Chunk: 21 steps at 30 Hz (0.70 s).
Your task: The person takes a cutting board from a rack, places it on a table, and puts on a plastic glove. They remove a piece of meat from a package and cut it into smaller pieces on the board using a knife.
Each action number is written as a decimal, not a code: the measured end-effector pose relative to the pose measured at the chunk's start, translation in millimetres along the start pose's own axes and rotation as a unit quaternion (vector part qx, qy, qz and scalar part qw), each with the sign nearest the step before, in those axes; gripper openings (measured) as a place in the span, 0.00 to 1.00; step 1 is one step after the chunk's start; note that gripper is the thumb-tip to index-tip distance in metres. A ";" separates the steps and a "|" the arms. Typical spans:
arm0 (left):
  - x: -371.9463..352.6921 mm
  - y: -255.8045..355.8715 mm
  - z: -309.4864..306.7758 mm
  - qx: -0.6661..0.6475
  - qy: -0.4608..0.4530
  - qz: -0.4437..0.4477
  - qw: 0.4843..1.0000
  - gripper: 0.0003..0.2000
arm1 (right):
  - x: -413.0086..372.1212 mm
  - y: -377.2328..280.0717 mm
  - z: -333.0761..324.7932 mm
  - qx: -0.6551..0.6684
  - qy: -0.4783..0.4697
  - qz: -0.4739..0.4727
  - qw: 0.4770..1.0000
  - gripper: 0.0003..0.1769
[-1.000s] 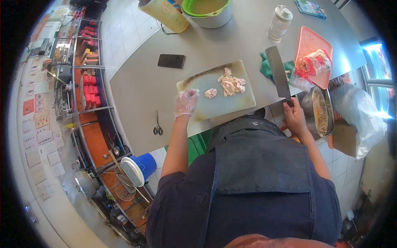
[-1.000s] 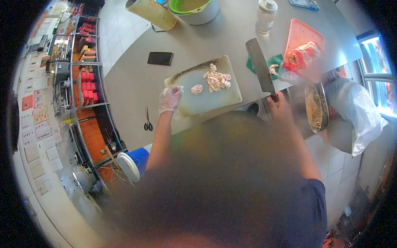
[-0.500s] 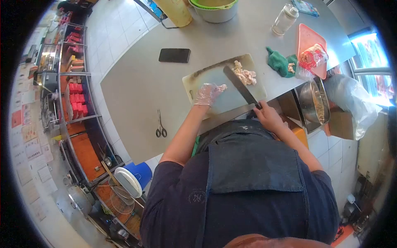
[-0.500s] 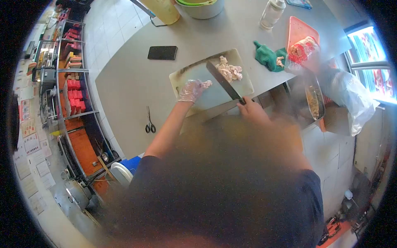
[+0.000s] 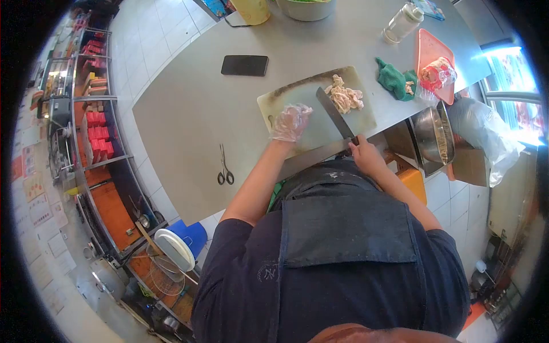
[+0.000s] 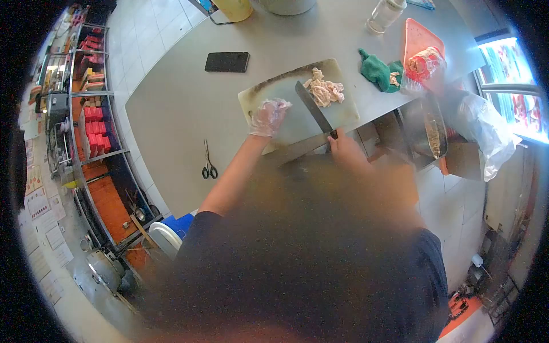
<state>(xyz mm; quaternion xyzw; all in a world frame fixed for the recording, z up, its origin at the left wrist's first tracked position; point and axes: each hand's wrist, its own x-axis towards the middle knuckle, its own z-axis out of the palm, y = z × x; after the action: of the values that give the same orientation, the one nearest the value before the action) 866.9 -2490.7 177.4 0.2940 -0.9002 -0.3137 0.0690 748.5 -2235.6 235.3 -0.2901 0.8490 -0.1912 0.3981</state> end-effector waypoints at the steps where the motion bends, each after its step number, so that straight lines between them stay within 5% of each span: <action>1: -3.0 -7.6 -0.5 0.034 0.003 0.051 0.998 0.12 | -0.2 -0.4 -1.0 0.002 0.007 -0.008 1.000 0.19; 6: -39.8 -6.5 -6.7 0.112 0.028 0.221 0.968 0.16 | -5.6 -1.7 -5.5 0.024 0.036 -0.036 0.998 0.20; 9: -43.6 -7.4 -21.2 0.217 -0.070 0.230 0.946 0.19 | -10.2 -4.6 -10.3 0.052 0.026 -0.036 0.998 0.19; 12: -29.2 -12.3 -34.5 0.130 -0.052 0.146 0.979 0.16 | -16.0 -9.6 -9.6 0.092 0.019 -0.020 0.995 0.18; 16: -9.9 -21.7 -33.0 0.186 -0.160 0.240 0.939 0.12 | -21.3 -17.9 -7.2 0.096 0.016 -0.027 0.995 0.19; 21: 0.9 18.7 -56.3 0.218 -0.248 0.030 0.943 0.12 | -24.2 -12.6 -1.6 0.092 0.024 -0.045 0.994 0.20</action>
<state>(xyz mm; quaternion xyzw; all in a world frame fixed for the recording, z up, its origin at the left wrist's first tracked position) 874.4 -2509.0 233.4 0.1874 -0.9436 -0.1707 -0.2131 764.0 -2229.5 256.9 -0.2858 0.8233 -0.2933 0.3930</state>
